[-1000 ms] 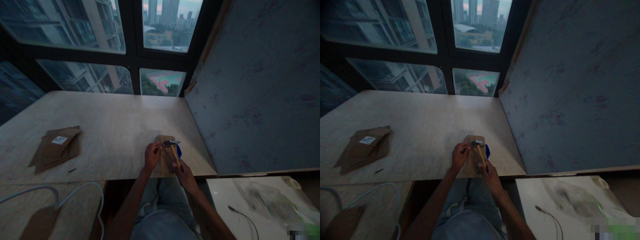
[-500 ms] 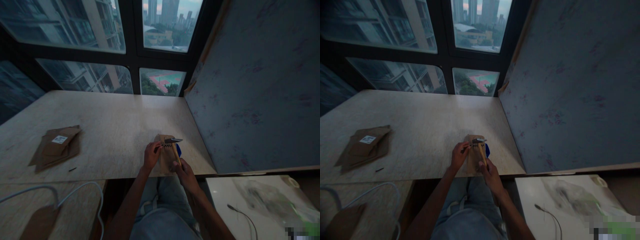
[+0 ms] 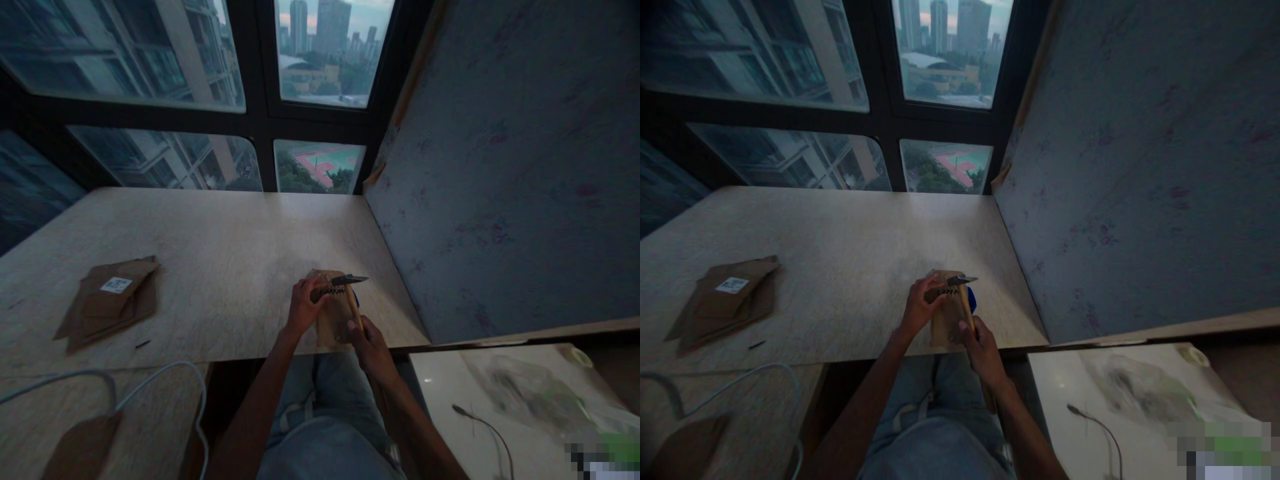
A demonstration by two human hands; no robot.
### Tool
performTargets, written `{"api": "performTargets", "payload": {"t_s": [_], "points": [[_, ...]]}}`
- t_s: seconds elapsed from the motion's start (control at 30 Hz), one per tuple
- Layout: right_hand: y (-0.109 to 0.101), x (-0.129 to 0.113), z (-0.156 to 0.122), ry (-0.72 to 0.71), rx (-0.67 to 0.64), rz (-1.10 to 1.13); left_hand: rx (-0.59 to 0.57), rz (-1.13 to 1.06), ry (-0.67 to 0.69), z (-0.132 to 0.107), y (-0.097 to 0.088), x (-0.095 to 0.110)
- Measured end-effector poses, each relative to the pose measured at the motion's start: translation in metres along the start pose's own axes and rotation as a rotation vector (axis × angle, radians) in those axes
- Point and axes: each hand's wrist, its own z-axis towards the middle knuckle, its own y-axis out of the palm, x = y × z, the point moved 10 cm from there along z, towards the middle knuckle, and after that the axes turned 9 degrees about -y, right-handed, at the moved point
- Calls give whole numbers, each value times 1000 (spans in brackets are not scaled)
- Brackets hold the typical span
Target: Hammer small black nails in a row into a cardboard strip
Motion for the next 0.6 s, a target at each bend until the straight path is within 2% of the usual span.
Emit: {"api": "performTargets", "payload": {"t_s": [0.17,0.37,0.6], "points": [[-1,9,-1,46,24,28,-89,-14,-11,7,11,-4],[-1,19,-2,78,34,50,-77,-59,-38,7,11,-12],[-1,21,-3,92,38,54,-43,-58,-23,5,8,-10]]}}
